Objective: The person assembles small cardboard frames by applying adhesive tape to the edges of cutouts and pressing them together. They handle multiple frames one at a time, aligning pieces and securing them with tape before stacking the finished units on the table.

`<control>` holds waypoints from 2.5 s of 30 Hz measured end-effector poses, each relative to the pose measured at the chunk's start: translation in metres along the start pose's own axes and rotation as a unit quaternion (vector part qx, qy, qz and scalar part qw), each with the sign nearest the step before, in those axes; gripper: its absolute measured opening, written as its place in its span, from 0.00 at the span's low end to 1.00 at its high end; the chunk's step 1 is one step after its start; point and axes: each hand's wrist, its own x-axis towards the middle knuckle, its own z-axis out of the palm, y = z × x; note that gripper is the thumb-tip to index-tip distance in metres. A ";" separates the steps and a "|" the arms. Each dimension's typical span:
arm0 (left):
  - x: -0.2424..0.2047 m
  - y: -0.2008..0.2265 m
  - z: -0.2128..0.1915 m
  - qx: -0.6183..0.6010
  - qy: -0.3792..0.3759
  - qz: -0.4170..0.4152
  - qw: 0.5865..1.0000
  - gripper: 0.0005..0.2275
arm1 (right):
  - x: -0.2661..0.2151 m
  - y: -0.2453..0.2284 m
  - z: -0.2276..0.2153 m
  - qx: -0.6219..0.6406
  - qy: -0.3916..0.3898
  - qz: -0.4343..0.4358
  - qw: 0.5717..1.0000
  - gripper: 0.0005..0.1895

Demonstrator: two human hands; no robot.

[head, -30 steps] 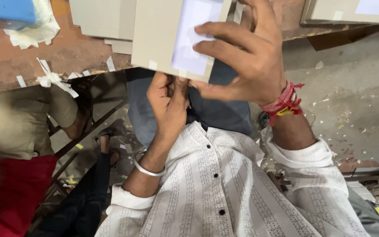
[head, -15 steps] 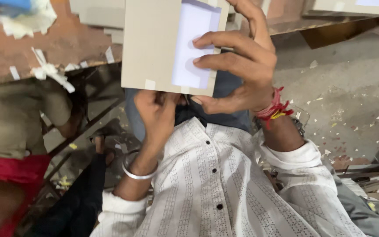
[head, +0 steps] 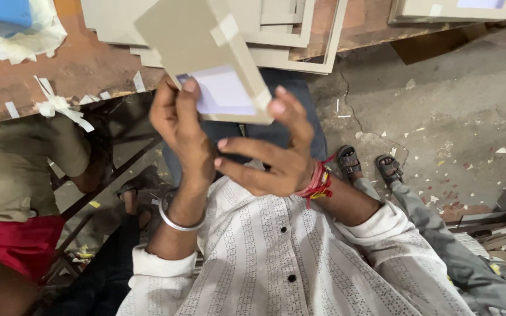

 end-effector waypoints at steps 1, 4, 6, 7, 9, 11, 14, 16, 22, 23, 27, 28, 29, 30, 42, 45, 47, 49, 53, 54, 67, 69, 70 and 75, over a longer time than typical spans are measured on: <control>0.007 0.002 -0.001 0.029 -0.003 0.003 1.000 0.10 | -0.002 -0.002 0.000 -0.003 -0.001 -0.014 1.000 0.07; 0.017 0.010 -0.003 0.059 -0.039 0.028 0.997 0.09 | -0.008 -0.010 0.002 0.008 -0.011 -0.062 0.998 0.05; 0.021 0.015 -0.002 0.088 -0.069 0.066 0.992 0.09 | -0.008 -0.012 0.001 0.007 -0.010 -0.084 0.996 0.05; 0.020 0.018 -0.002 0.117 -0.082 0.091 0.986 0.08 | -0.008 -0.011 -0.001 0.001 -0.006 -0.087 0.996 0.07; 0.017 0.021 -0.002 0.130 -0.093 0.091 0.983 0.08 | -0.008 -0.007 -0.004 -0.021 0.003 -0.080 0.997 0.11; 0.013 0.023 -0.004 0.100 -0.092 0.043 0.990 0.10 | -0.007 0.006 -0.010 -0.055 0.013 -0.061 0.997 0.16; 0.006 0.025 -0.004 0.073 -0.122 0.027 0.990 0.12 | -0.002 0.029 -0.013 -0.096 0.072 0.003 0.993 0.15; 0.003 0.028 0.001 0.057 -0.125 0.015 0.990 0.13 | 0.002 0.040 -0.028 -0.136 0.036 0.050 0.989 0.14; -0.002 0.037 0.019 0.022 -0.206 -0.034 0.978 0.10 | 0.009 0.062 -0.058 -0.162 0.028 0.042 0.985 0.09; -0.002 0.038 0.022 0.013 -0.225 -0.047 0.973 0.10 | 0.007 0.063 -0.060 -0.165 0.025 0.036 0.985 0.08; 0.001 0.038 0.039 -0.026 -0.274 -0.084 0.958 0.11 | -0.003 0.073 -0.076 -0.198 0.015 0.003 0.980 0.05; 0.001 0.035 0.042 -0.030 -0.288 -0.088 0.953 0.11 | -0.007 0.076 -0.081 -0.207 0.012 -0.006 0.978 0.04; 0.000 0.032 0.044 -0.035 -0.301 -0.093 0.948 0.11 | -0.012 0.078 -0.088 -0.226 0.019 -0.002 0.974 0.04; -0.002 0.029 0.044 -0.013 -0.302 -0.098 0.948 0.11 | -0.015 0.083 -0.095 -0.242 0.029 -0.001 0.970 0.04; -0.009 -0.011 0.024 0.074 -0.249 -0.127 0.957 0.09 | -0.035 0.140 -0.149 -0.237 0.059 0.212 0.946 0.13; -0.008 -0.018 0.020 0.089 -0.227 -0.132 0.961 0.09 | -0.036 0.141 -0.149 -0.224 0.046 0.214 0.950 0.11; -0.011 -0.024 0.021 0.094 -0.220 -0.144 0.960 0.08 | -0.034 0.138 -0.150 -0.242 0.035 0.210 0.947 0.11; -0.016 -0.031 0.021 0.093 -0.229 -0.149 0.957 0.09 | -0.026 0.134 -0.149 -0.276 0.028 0.200 0.940 0.11; -0.032 -0.040 0.026 0.131 -0.229 -0.184 0.947 0.08 | 0.000 0.114 -0.107 -0.244 0.026 0.091 0.965 0.06; -0.035 -0.042 0.029 0.140 -0.240 -0.187 0.942 0.08 | 0.005 0.105 -0.091 -0.223 -0.029 0.070 0.972 0.03; -0.066 -0.086 0.015 0.195 -0.205 -0.208 0.936 0.05 | 0.044 0.097 -0.037 -0.175 -0.076 0.095 0.977 0.12; -0.060 -0.090 0.017 0.211 -0.207 -0.208 0.932 0.06 | 0.045 0.100 -0.037 -0.182 -0.072 0.095 0.976 0.11; -0.059 -0.090 0.017 0.223 -0.209 -0.210 0.929 0.06 | 0.045 0.101 -0.037 -0.185 -0.070 0.096 0.976 0.11; -0.053 -0.079 0.015 0.187 -0.230 -0.226 0.928 0.05 | 0.043 0.102 -0.039 -0.196 -0.046 0.087 0.976 0.11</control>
